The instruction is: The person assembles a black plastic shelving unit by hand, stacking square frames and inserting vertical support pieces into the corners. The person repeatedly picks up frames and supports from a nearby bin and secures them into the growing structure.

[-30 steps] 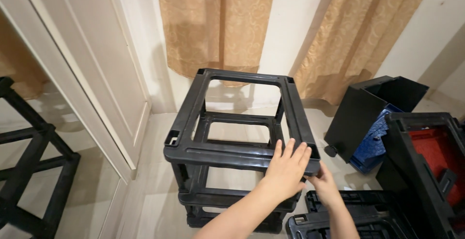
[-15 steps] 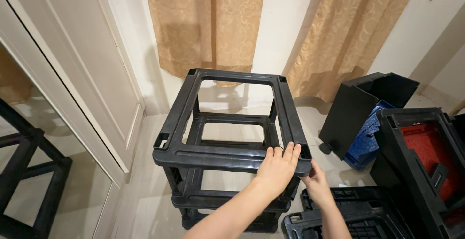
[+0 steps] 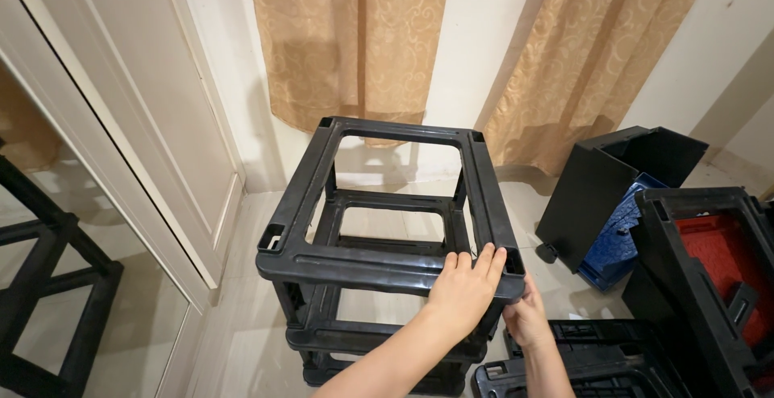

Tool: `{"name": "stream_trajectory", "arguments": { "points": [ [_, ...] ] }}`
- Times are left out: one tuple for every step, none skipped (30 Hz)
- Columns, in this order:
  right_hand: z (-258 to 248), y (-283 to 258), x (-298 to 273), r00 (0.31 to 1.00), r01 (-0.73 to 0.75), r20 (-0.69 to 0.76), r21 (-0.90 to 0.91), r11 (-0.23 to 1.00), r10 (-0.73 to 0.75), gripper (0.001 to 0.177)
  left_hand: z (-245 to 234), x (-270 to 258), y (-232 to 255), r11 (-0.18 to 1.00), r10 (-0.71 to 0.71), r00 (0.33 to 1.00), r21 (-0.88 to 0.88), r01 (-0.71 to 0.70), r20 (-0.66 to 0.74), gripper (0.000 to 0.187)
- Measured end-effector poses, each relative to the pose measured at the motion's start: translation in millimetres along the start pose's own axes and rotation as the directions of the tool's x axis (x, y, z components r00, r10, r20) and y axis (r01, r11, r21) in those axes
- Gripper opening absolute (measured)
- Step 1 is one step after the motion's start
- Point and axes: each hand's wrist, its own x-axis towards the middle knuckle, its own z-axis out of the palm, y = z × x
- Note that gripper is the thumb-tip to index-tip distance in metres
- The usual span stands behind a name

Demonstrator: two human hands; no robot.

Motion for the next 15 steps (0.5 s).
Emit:
{"name": "stream_trajectory", "arguments": {
  "points": [
    [-1.4,1.7,-0.7,1.000,0.008,0.016,0.008,1.000,-0.009,0.072,-0.5,-1.3,0.2,1.000,0.006,1.000,-0.002,-0.006,-0.004,0.075],
    [-1.5,3.3,-1.7,0.999,0.018,0.030,0.017,1.000,-0.018,0.071,-1.4,-2.5,-0.2,1.000,0.009,1.000,0.012,-0.009,0.002,0.076],
    [-0.7,4.7,-2.6,0.999,0.027,0.044,0.025,0.999,-0.028,0.069,-2.6,-3.3,-0.6,1.000,0.011,1.000,0.025,-0.011,0.008,0.076],
    [-0.4,2.5,-1.2,0.998,0.039,0.039,0.033,0.999,-0.040,0.069,-3.8,-1.5,0.2,0.999,0.014,1.000,0.038,-0.014,0.009,0.077],
    [1.3,2.0,-1.3,0.998,0.052,0.035,0.040,0.998,-0.053,0.068,-5.0,-0.7,0.3,0.999,0.012,1.000,0.037,-0.013,0.011,0.077],
    [3.9,2.1,-2.1,0.997,0.063,0.031,0.047,0.997,-0.064,0.067,-5.8,-0.2,0.2,0.999,0.009,1.000,0.037,-0.009,0.013,0.077],
    [8.4,3.8,-2.6,0.992,0.115,-0.033,-0.082,0.990,-0.118,0.065,-6.0,0.4,0.5,0.999,0.006,1.000,0.037,-0.006,0.015,0.078],
    [14.9,7.7,-4.4,0.980,0.156,-0.088,-0.212,0.965,-0.178,0.062,-5.9,0.1,1.4,0.999,0.001,1.000,0.047,-0.002,0.022,0.078],
    [21.9,9.9,-6.2,0.961,0.185,-0.135,-0.341,0.922,-0.243,0.060,-5.4,0.6,2.0,0.998,-0.005,1.000,0.056,0.003,0.029,0.078],
    [31.0,12.0,-8.7,0.936,0.235,-0.130,-0.457,0.858,-0.326,0.060,-5.2,0.4,1.6,0.998,-0.010,0.999,0.065,0.008,0.037,0.078],
    [40.8,12.8,-11.5,0.907,0.277,-0.114,-0.566,0.777,-0.406,0.060,-4.8,0.0,2.6,0.997,-0.013,1.000,0.078,0.010,0.029,0.078],
    [51.4,12.7,-13.2,0.871,0.310,-0.088,-0.664,0.681,-0.483,0.060,-4.0,0.6,3.5,0.996,-0.013,1.000,0.094,0.011,0.019,0.078],
    [63.0,13.3,-15.9,0.844,0.303,-0.122,-0.695,0.652,-0.522,0.052,-3.2,0.3,4.3,0.994,-0.013,1.000,0.109,0.012,0.009,0.077],
    [74.0,13.1,-18.2,0.813,0.293,-0.153,-0.726,0.622,-0.561,0.043,-2.3,0.2,4.9,0.995,-0.014,1.000,0.101,0.015,-0.003,0.076],
    [83.9,12.0,-19.1,0.779,0.280,-0.182,-0.756,0.592,-0.600,0.035,-1.3,-0.3,5.4,0.995,-0.016,1.000,0.094,0.018,-0.015,0.075]
  ]
}}
